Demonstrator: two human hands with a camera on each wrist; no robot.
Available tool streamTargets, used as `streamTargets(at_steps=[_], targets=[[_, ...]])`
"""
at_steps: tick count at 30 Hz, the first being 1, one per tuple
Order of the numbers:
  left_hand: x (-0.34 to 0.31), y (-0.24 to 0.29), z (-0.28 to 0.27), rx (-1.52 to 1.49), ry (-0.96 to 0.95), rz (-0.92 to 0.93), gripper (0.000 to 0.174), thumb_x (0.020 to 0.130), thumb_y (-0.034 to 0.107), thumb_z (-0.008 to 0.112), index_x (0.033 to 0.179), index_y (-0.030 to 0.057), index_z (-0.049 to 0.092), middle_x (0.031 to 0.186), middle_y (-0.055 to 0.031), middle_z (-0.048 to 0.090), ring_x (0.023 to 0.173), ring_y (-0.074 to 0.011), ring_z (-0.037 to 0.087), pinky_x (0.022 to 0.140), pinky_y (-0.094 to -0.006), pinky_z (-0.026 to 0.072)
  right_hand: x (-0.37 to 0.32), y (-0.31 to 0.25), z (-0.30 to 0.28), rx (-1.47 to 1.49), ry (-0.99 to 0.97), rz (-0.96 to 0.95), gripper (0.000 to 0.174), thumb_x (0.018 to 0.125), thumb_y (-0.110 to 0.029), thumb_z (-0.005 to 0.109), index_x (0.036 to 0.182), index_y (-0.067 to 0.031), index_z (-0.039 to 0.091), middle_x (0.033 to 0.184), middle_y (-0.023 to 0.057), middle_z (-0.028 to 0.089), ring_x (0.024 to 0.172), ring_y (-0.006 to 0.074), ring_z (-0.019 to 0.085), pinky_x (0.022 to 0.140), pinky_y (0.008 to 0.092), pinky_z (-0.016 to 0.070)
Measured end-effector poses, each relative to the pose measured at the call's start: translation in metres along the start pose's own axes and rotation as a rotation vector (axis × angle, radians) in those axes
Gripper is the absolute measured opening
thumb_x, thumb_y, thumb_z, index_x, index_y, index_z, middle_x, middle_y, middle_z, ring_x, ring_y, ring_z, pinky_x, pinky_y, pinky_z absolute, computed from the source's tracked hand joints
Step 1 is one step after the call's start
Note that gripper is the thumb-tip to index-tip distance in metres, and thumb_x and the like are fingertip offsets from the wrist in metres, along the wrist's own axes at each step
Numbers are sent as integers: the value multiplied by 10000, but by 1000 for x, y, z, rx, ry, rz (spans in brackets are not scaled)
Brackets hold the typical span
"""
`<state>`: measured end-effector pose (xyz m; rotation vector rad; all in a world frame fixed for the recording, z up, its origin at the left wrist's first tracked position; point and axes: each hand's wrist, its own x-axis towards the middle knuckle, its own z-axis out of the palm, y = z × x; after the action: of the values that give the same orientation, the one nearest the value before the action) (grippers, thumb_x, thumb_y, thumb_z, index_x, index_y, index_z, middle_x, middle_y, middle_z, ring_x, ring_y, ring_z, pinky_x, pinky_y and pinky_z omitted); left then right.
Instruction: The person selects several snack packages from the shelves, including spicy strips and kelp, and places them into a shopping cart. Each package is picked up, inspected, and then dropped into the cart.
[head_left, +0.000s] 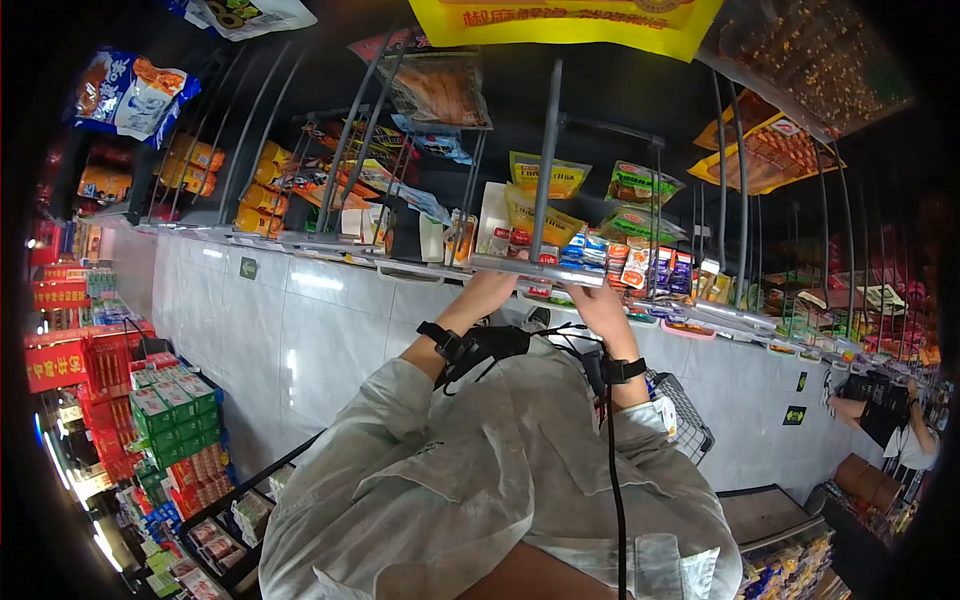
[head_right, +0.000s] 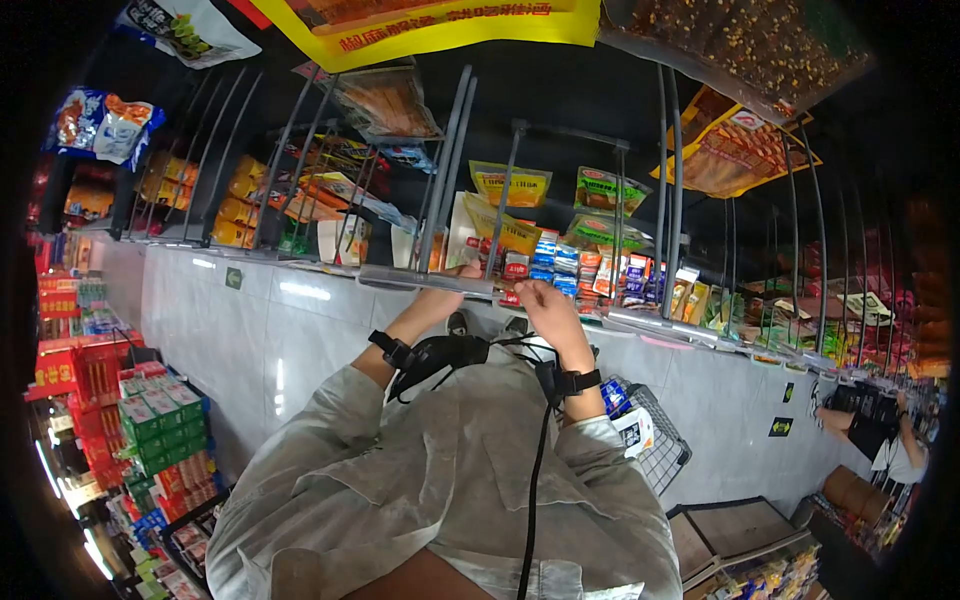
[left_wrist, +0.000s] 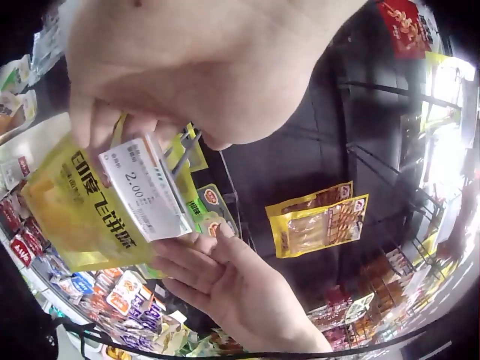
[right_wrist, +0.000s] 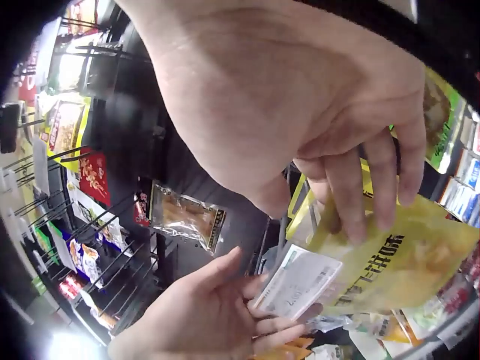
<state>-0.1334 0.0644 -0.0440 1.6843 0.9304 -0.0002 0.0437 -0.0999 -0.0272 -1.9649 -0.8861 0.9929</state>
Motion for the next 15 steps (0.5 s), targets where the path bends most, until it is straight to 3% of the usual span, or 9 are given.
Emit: streamTargets(at_steps=[3, 6, 9, 12, 15], targets=[[-8, -15, 2, 85, 83, 123, 694, 1077, 591, 413, 1300, -24, 646, 1255, -229, 698, 1164, -265, 659, 982, -403, 496, -3, 2, 8, 51, -44, 41, 439, 1022, -420, 623, 1170, -16, 711, 985, 190, 747, 924, 310, 718, 856, 370, 533], [-22, -3, -2, -286, -44, -98, 801, 1059, 662, 367, 1397, -31, 584, 1315, -219, 683, 1211, -279, 642, 1031, -403, 479, -6, 15, 19, 13, -48, 29, 467, 1035, -446, 587, 1165, -14, 709, 1013, 221, 735, 960, 354, 709, 867, 394, 525], [-23, -15, -10, -315, -176, -192, 886, 1042, 716, 317, 1472, -33, 514, 1314, -227, 679, 1205, -305, 640, 1039, -401, 480, -9, 25, 30, -65, -79, 67, 504, 1045, -477, 547, 1159, -13, 706, 1026, 264, 719, 1010, 418, 693, 883, 433, 519], [-31, -17, -19, -254, -297, -161, 1004, 1001, 802, 261, 1514, -39, 452, 1386, -245, 631, 1295, -331, 602, 1098, -410, 456, -21, 32, 43, 0, -32, 90, 518, 1045, -485, 547, 1143, -2, 706, 1025, 256, 726, 1012, 403, 700, 884, 433, 521], [-30, -44, -16, -190, -411, -136, 1016, 991, 815, 261, 1473, -46, 502, 1352, -227, 654, 1270, -315, 616, 1099, -404, 456, -43, 32, 58, 11, 42, 71, 390, 1008, -355, 618, 1139, -2, 717, 1006, 213, 750, 958, 323, 727, 858, 392, 535]])
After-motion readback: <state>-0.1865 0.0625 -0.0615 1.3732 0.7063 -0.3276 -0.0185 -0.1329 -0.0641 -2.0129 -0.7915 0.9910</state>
